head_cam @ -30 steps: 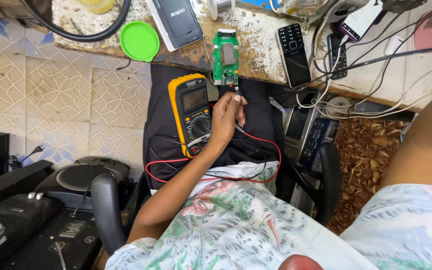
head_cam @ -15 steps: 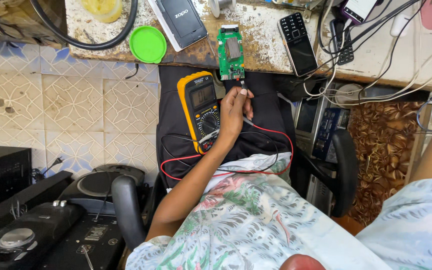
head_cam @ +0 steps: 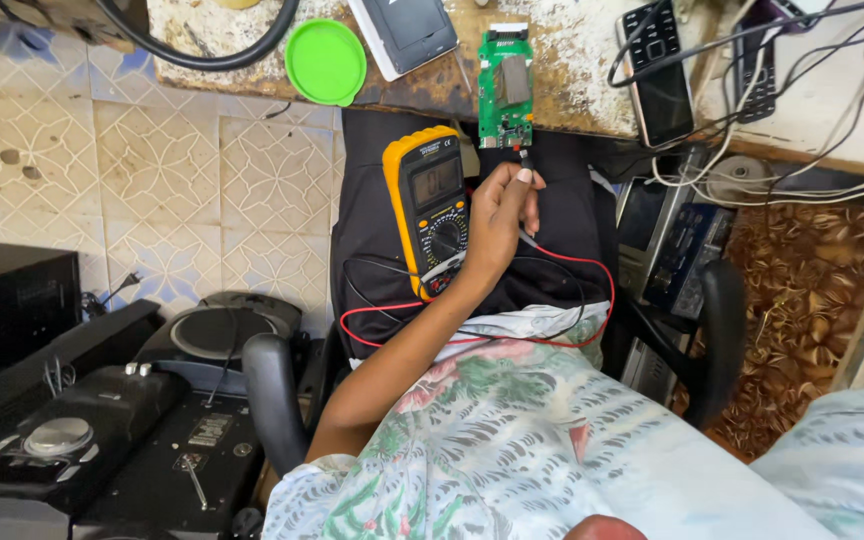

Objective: The person solders components onto a green circuit board, using a soldering iron to apply heat and solder to connection points while holding the board with the other hand.

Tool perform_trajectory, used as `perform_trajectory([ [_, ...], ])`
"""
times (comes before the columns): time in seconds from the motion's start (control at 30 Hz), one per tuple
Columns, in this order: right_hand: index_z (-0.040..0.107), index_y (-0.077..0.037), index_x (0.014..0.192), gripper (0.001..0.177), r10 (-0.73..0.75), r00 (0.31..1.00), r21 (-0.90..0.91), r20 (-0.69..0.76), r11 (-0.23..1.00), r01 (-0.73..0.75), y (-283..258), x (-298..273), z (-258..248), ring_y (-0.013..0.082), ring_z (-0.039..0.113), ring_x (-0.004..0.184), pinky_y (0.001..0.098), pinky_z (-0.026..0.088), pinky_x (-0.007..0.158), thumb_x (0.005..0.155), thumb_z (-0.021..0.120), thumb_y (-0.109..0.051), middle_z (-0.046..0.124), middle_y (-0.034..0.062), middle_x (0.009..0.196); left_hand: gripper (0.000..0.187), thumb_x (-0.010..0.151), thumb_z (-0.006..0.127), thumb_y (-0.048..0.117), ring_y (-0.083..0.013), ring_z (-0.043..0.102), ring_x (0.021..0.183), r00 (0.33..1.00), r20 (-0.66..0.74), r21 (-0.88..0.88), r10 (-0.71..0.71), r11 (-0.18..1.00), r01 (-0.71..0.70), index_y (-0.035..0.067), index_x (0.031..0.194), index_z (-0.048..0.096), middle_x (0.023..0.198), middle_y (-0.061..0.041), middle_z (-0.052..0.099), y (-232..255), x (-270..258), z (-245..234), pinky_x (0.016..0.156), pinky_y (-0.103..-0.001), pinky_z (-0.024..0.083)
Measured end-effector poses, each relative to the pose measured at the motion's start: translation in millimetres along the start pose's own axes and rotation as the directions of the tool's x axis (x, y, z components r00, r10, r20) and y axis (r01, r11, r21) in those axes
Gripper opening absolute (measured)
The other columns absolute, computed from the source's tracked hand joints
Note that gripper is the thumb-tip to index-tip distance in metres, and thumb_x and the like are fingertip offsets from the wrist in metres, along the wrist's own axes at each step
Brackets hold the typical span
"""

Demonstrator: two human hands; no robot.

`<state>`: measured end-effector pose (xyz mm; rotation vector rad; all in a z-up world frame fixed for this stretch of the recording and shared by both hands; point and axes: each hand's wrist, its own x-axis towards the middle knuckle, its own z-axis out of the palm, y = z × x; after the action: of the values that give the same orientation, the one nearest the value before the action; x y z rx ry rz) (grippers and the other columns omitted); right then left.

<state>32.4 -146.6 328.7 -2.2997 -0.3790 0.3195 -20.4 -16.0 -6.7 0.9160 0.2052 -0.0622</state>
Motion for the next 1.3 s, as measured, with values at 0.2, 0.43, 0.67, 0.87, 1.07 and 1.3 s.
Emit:
perform_trajectory([
  [0.2, 0.075, -0.002, 0.100, 0.025, 0.141, 0.977, -0.011, 0.162, 0.990, -0.141, 51, 11, 46, 0.0131, 0.060, 0.062, 0.0249, 0.050, 0.060, 0.105, 0.056, -0.017, 0.067, 0.0053, 0.074, 0.028, 0.105, 0.049, 0.031, -0.0087, 0.048, 0.049, 0.995, 0.003, 0.068, -0.099, 0.993, 0.099, 0.007, 0.093, 0.058, 0.058, 0.001, 0.047, 40, -1, 8, 0.049, -0.023, 0.038],
  [0.43, 0.073, -0.010, 0.079, 0.032, 0.303, 0.945, 0.187, 0.120, 0.928, -0.321, 160, 2, 168, 0.0173, 0.055, 0.050, 0.0306, 0.045, 0.054, 0.105, 0.061, -0.025, 0.063, 0.0079, 0.053, 0.024, 0.107, 0.053, 0.018, -0.0146, 0.060, 0.048, 1.000, -0.026, 0.114, -0.006, 0.993, 0.009, 0.003, 0.097, 0.068, 0.054, -0.007, 0.057, 9, 7, -2, 0.046, -0.025, 0.046],
  [0.67, 0.064, 0.000, 0.102, 0.024, 0.356, 0.926, 0.520, -0.130, 0.819, -0.242, 187, 2, 216, 0.0144, 0.057, 0.053, 0.0259, 0.045, 0.052, 0.107, 0.060, -0.023, 0.062, 0.0114, 0.064, 0.025, 0.105, 0.060, 0.020, -0.0162, 0.064, 0.068, 0.997, -0.069, 0.230, 0.033, 0.973, -0.016, 0.003, 0.090, 0.070, 0.071, -0.010, 0.063, 12, 5, -1, 0.062, -0.028, 0.053],
  [0.87, 0.062, 0.004, 0.114, 0.026, 0.353, 0.916, 0.647, -0.192, 0.747, -0.153, 201, 10, 231, 0.0085, 0.050, 0.049, 0.0208, 0.040, 0.050, 0.106, 0.060, -0.020, 0.055, 0.0093, 0.061, 0.029, 0.106, 0.059, 0.024, -0.0166, 0.065, 0.069, 0.998, -0.066, 0.228, 0.017, 0.974, -0.002, 0.004, 0.087, 0.068, 0.072, -0.009, 0.063, 5, 5, -3, 0.063, -0.029, 0.052],
  [1.07, 0.067, 0.006, 0.114, 0.028, 0.430, 0.890, 0.771, -0.155, 0.616, -0.163, 210, 9, 239, 0.0109, 0.056, 0.053, 0.0205, 0.043, 0.045, 0.100, 0.069, -0.018, 0.059, 0.0171, 0.070, 0.030, 0.107, 0.056, 0.026, -0.0141, 0.063, 0.070, 0.997, -0.070, 0.212, 0.010, 0.977, 0.005, 0.006, 0.087, 0.065, 0.072, -0.007, 0.061, 11, 4, -2, 0.064, -0.029, 0.051],
  [1.3, 0.066, 0.007, 0.111, 0.027, 0.508, 0.852, 0.824, -0.130, 0.533, -0.192, 215, 9, 242, 0.0097, 0.049, 0.047, 0.0206, 0.038, 0.041, 0.096, 0.073, -0.014, 0.057, 0.0171, 0.073, 0.029, 0.107, 0.056, 0.025, -0.0158, 0.062, 0.073, 0.996, -0.085, 0.184, 0.004, 0.983, 0.012, 0.005, 0.087, 0.064, 0.073, -0.009, 0.059, 20, 6, 3, 0.066, -0.029, 0.051],
])
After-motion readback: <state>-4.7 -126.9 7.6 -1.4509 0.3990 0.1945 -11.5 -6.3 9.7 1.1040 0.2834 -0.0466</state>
